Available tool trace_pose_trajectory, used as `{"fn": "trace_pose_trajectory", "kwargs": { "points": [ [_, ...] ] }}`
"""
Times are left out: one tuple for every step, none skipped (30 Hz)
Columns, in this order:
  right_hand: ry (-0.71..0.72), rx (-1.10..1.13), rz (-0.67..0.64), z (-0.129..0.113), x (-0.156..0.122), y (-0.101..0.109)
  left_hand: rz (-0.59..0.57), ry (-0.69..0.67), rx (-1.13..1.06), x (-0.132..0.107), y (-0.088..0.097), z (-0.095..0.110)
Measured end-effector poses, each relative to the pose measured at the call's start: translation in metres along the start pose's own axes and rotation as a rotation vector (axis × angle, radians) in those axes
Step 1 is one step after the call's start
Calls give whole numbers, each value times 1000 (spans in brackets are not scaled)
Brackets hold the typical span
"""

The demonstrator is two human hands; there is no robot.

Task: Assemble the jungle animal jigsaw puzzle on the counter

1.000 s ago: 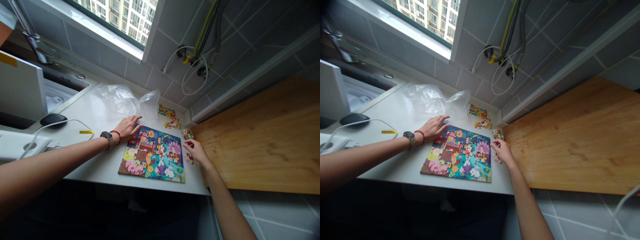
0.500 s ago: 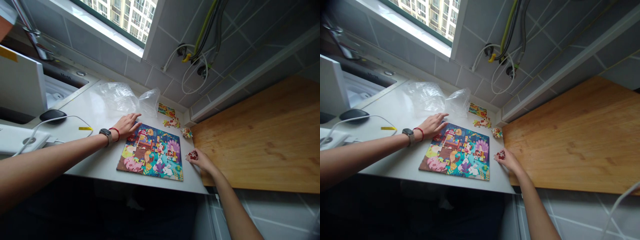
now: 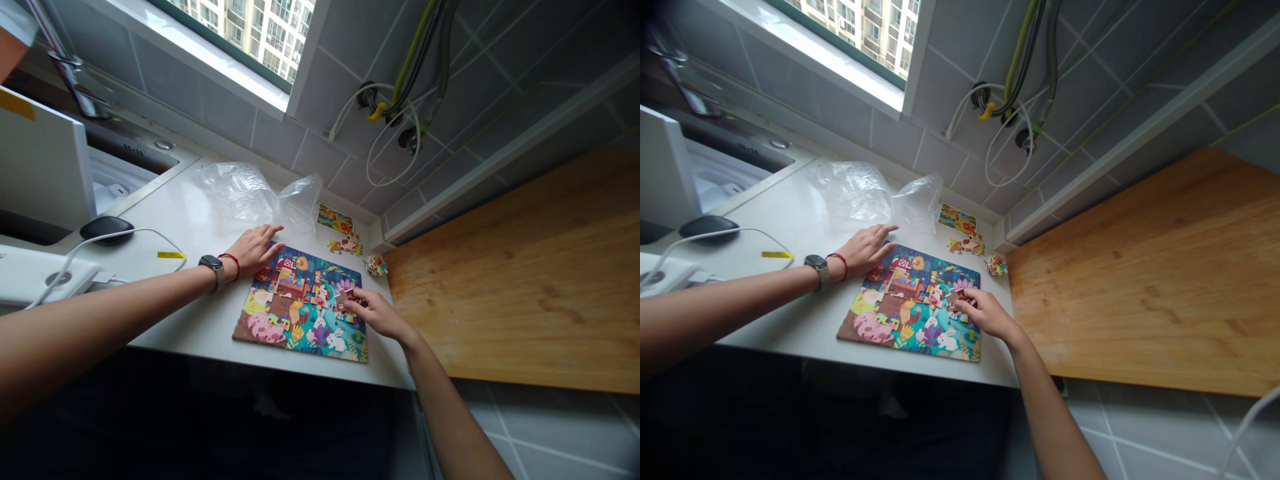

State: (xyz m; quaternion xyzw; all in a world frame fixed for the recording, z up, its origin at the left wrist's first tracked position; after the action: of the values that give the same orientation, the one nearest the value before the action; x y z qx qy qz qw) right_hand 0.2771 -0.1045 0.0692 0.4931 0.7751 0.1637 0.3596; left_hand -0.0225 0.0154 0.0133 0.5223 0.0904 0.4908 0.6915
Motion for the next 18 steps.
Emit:
{"fn": "trace_pose_trajectory", "kwargs": {
  "points": [
    [8,36,-8,-2,6,-1,1,0,2,0,0,0],
    [17,74,-11,-3,12,-3,3,0,3,0,0,0],
    [28,107,-12,-3,16,-5,6,2,2,0,0,0],
    [35,127,-14,-1,19,-8,9,4,-1,0,0,0],
    [36,140,-10,3,20,-11,13,5,-6,0,1,0],
    [28,154,2,8,20,-15,16,5,-11,-1,1,0],
    [14,169,24,14,18,-18,18,4,-16,-1,1,0],
    [1,189,64,21,13,-21,19,2,-19,-1,1,0],
    [-14,209,111,29,8,-24,19,0,-21,-1,1,0],
    [-25,228,159,35,1,-26,19,-2,-21,0,0,0],
    [-33,243,187,40,-6,-28,19,-2,-19,0,0,0],
    [-39,246,189,44,-12,-30,17,-2,-15,0,-1,-1],
    [-45,246,166,47,-16,-32,13,-1,-9,0,-1,-1],
    [-52,248,128,48,-19,-32,8,0,-4,0,-2,-1],
    [-58,252,91,49,-20,-31,2,1,0,0,-2,-1],
    [-62,260,66,49,-19,-28,-1,2,4,0,-2,-1],
    [-63,271,60,49,-15,-23,-3,3,5,0,-2,-1],
    [-58,269,75,49,-10,-16,-2,4,6,0,-1,0]
  ]
}}
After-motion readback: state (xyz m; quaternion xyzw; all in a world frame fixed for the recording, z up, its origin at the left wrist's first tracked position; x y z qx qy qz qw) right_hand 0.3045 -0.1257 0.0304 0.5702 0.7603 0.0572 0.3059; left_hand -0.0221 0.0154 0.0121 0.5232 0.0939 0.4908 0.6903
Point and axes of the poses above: each hand's wrist, its own x-axis towards the middle knuckle, its own y-axis out of the back of the hand, z = x × y, the point moved 6 cm from there along x, towards the middle knuckle, and after that the axes turned 5 degrees about -y, right-handed, at the moved point
